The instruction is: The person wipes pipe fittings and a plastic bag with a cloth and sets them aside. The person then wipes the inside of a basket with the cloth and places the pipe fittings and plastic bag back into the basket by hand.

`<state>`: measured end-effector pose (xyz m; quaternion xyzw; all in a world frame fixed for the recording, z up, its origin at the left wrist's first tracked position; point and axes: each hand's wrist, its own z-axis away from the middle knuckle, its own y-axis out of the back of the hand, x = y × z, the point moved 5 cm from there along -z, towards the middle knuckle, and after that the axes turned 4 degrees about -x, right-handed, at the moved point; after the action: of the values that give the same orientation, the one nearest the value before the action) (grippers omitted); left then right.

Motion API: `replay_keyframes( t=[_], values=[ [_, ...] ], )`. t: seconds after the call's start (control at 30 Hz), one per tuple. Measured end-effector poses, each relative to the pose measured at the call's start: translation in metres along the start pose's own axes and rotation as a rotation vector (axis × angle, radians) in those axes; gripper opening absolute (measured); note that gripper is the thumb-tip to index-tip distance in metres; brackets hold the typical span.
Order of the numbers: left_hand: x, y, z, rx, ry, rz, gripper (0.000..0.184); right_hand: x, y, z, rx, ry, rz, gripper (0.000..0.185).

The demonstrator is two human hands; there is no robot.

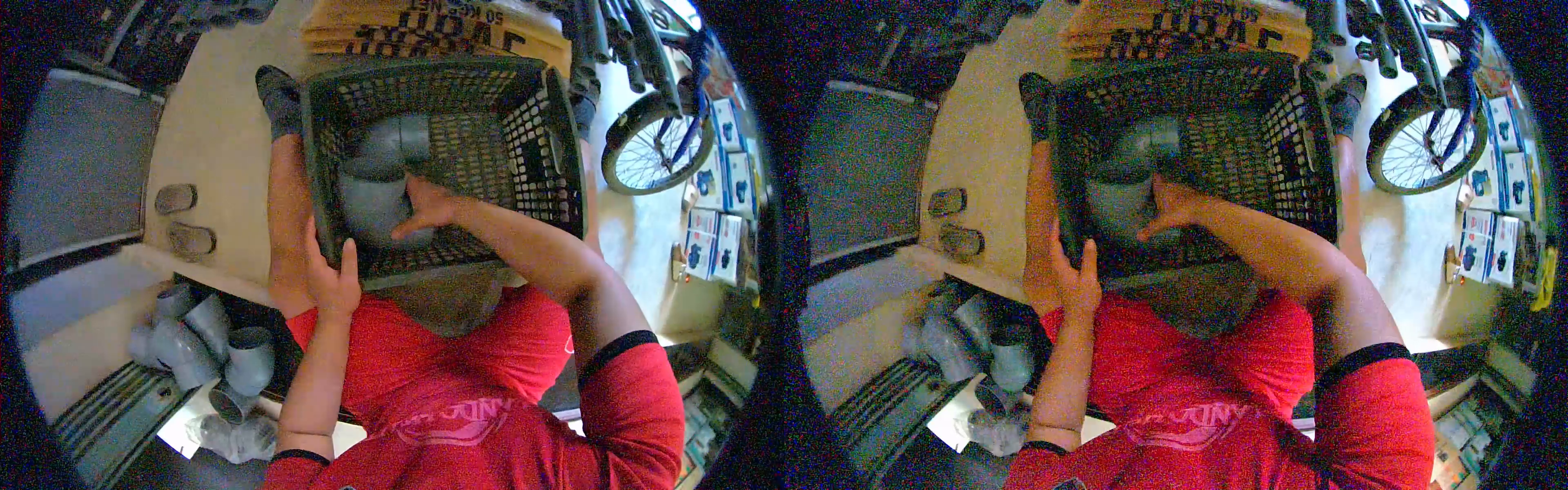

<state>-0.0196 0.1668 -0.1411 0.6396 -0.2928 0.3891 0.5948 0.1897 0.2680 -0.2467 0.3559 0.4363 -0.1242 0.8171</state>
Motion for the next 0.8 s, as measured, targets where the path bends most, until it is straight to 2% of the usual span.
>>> replay_keyframes(
  t=[0.07,0.17,0.27,0.37,0.57,0.67,0.8],
  values=[
    [-0.001,0.0,-0.001,0.001,0.0,0.006,0.068,-0.001,-0.008,0.005,-0.002,0.092,0.041,0.123],
    [-0.006,-0.002,-0.001,0.01,-0.01,0.0,0.066,0.029,-0.031,-0.01,-0.06,0.075,0.145,0.12],
    [-0.005,-0.002,-0.001,0.012,-0.015,0.0,0.065,0.031,-0.03,-0.006,-0.036,0.069,0.064,0.118],
    [-0.01,-0.003,0.0,-0.003,0.008,0.075,0.064,0.027,-0.033,-0.006,-0.096,-0.098,0.185,0.118],
    [-0.002,-0.002,0.001,-0.009,0.031,0.042,0.064,0.044,-0.054,-0.008,-0.077,-0.179,0.436,0.116],
    [-0.004,-0.003,0.001,-0.002,0.033,0.081,0.065,0.042,-0.037,-0.001,0.025,0.126,0.227,0.115],
    [0.005,0.001,0.001,-0.014,0.058,-0.023,0.066,0.038,-0.041,0.0,0.166,0.129,0.205,0.113]
  ],
)
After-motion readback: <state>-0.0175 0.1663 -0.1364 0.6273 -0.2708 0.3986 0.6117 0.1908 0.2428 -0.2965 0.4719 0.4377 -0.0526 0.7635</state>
